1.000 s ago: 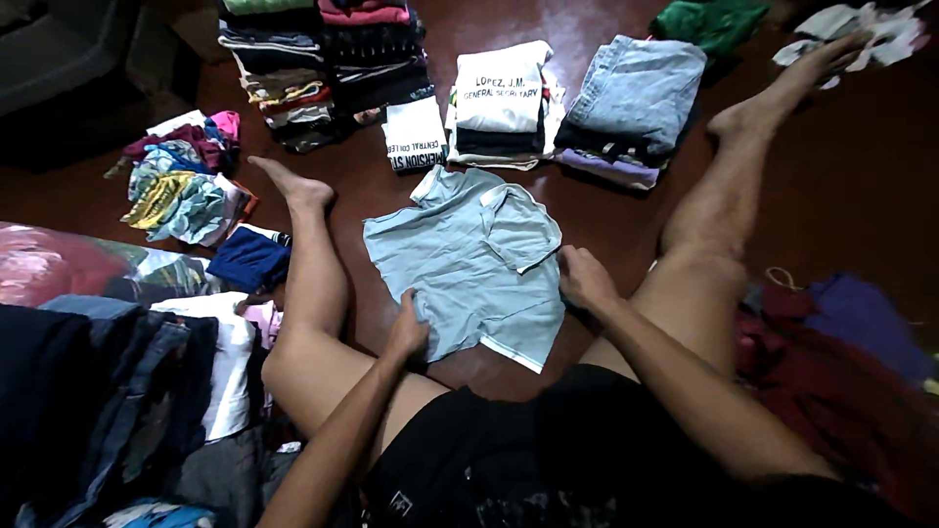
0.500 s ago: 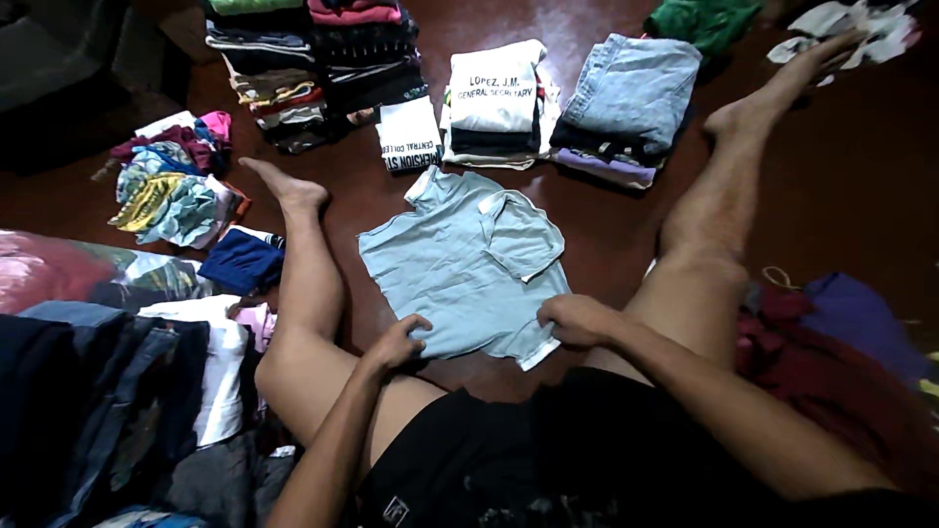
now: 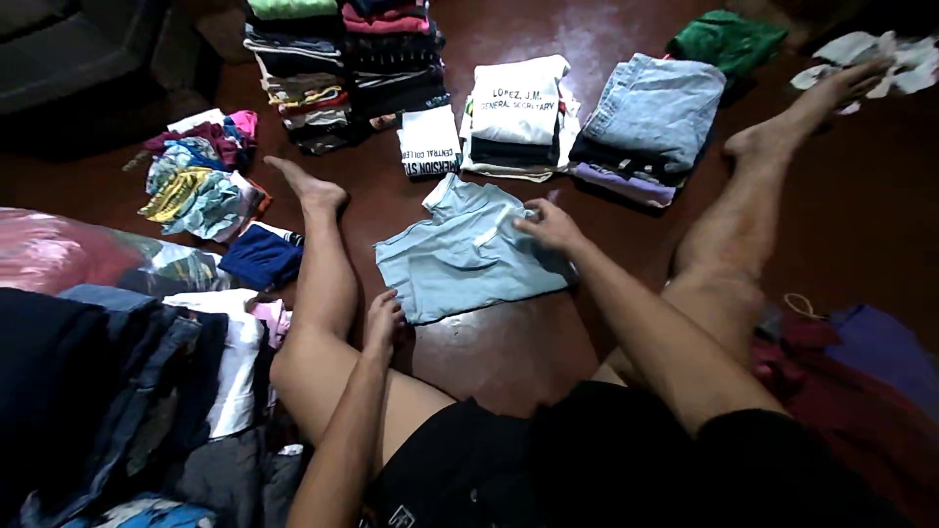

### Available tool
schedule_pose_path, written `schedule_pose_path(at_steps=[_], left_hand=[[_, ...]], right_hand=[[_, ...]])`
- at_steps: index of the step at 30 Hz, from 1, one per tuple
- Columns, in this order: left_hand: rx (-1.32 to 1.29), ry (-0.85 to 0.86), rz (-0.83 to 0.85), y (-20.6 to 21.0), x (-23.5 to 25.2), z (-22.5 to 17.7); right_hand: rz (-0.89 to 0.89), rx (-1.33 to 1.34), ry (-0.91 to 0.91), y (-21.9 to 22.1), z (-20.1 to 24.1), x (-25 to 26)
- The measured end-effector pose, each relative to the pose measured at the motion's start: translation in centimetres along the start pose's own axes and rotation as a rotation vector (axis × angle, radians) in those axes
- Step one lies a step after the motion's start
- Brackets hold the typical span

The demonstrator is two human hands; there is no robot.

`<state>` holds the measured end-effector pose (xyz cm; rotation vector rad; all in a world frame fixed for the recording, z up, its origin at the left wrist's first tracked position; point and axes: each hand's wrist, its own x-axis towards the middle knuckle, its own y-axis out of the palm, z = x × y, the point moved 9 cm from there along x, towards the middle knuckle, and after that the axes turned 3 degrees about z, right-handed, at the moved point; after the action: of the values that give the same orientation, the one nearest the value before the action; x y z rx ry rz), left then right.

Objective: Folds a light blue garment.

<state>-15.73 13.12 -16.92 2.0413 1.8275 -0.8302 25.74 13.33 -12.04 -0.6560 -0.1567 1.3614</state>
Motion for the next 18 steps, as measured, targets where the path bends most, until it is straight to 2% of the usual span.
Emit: schedule_pose_path(at_steps=[4,7,9,12,15,18], left_hand=[[0.395,0.212,0.078,2.5,1.8,-0.8],[0.702,0.23,0.021,4.3,2.1,-1.6],[0.813,0.228,0.0,5.2,2.0,-2.1],[0.851,0.127,0.024,5.8,2.4,-1.5],[0.743,0.034,0.089,5.4,2.8,-0.6],[0.696,0.078,0.143,5.2,3.5,-0.3]], right_hand=[[0.004,-0.162,0.156,0.2,-3.2,-1.6],[0.006,-0.251,0.23,-0.1,-5.2,-2.3],[0.018,-0.274,0.199,0.0,-5.3,-1.9],[0.016,-0.193,0.041,0.3,-3.7,-1.3],[0.053,-0.047,-0.093,0.6,-3.0,-1.2],[0.078,0.017,-0.04,0.3,-4.2,-1.9]])
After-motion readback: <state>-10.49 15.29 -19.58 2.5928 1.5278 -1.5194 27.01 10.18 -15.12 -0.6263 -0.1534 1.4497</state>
